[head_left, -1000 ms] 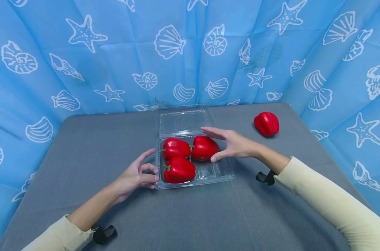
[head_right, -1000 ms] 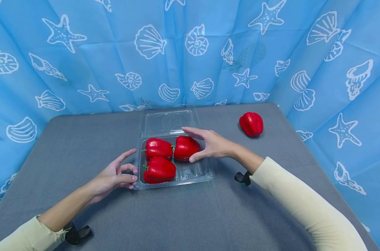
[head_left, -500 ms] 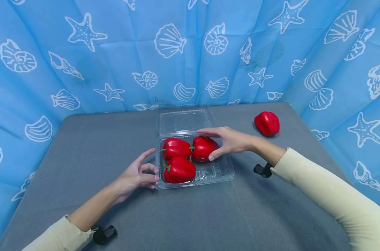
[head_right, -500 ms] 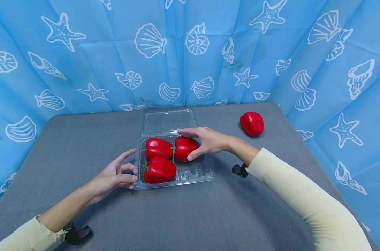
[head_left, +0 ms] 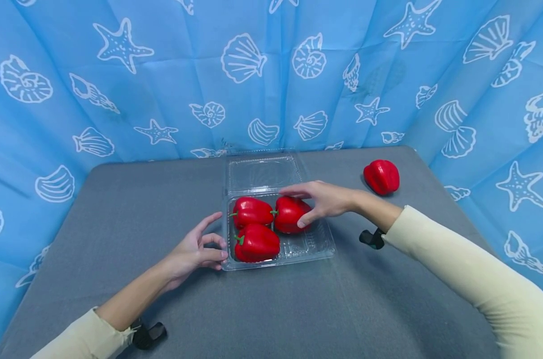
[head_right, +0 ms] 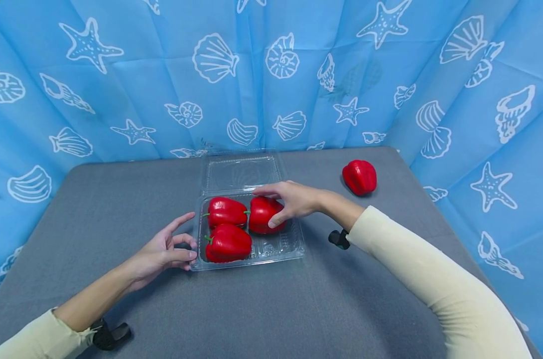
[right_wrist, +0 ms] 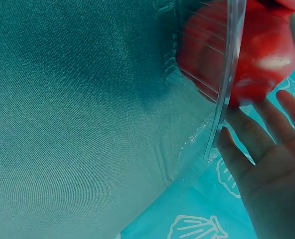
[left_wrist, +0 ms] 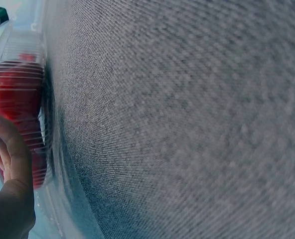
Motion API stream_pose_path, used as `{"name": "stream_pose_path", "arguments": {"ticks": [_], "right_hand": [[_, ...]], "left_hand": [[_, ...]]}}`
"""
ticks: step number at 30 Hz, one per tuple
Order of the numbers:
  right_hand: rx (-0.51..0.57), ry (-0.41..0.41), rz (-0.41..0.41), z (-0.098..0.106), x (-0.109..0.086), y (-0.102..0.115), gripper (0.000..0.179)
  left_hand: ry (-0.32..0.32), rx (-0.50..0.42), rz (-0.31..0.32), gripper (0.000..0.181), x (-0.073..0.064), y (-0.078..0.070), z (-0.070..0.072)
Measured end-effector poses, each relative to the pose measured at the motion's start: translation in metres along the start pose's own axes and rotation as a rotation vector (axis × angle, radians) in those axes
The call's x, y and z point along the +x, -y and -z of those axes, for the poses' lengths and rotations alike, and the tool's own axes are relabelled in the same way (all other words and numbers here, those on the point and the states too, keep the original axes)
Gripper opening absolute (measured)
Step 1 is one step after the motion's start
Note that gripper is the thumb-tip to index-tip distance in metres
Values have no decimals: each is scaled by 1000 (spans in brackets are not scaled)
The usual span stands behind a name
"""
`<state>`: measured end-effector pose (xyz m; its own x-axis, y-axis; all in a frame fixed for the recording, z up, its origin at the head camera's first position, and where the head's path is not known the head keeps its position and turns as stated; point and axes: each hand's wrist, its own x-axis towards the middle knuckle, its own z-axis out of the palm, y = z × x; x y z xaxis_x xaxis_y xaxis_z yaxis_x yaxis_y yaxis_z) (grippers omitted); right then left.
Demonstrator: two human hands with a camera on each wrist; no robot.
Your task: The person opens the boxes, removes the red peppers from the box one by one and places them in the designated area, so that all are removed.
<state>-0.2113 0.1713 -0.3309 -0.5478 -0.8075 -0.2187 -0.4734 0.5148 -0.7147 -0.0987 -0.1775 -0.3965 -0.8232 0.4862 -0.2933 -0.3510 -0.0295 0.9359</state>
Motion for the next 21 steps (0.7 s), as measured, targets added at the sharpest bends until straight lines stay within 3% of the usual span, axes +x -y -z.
{"name": "stream_pose_path", "arguments": {"ticks": [6, 21], "right_hand": [[-17, 40, -9, -1, 3, 0, 78], [-67, 46, -48, 1, 3, 8, 77]], "left_hand": [[-3, 3, 1, 89, 0, 0, -1], [-15, 2, 11, 88, 1, 0, -2]]}}
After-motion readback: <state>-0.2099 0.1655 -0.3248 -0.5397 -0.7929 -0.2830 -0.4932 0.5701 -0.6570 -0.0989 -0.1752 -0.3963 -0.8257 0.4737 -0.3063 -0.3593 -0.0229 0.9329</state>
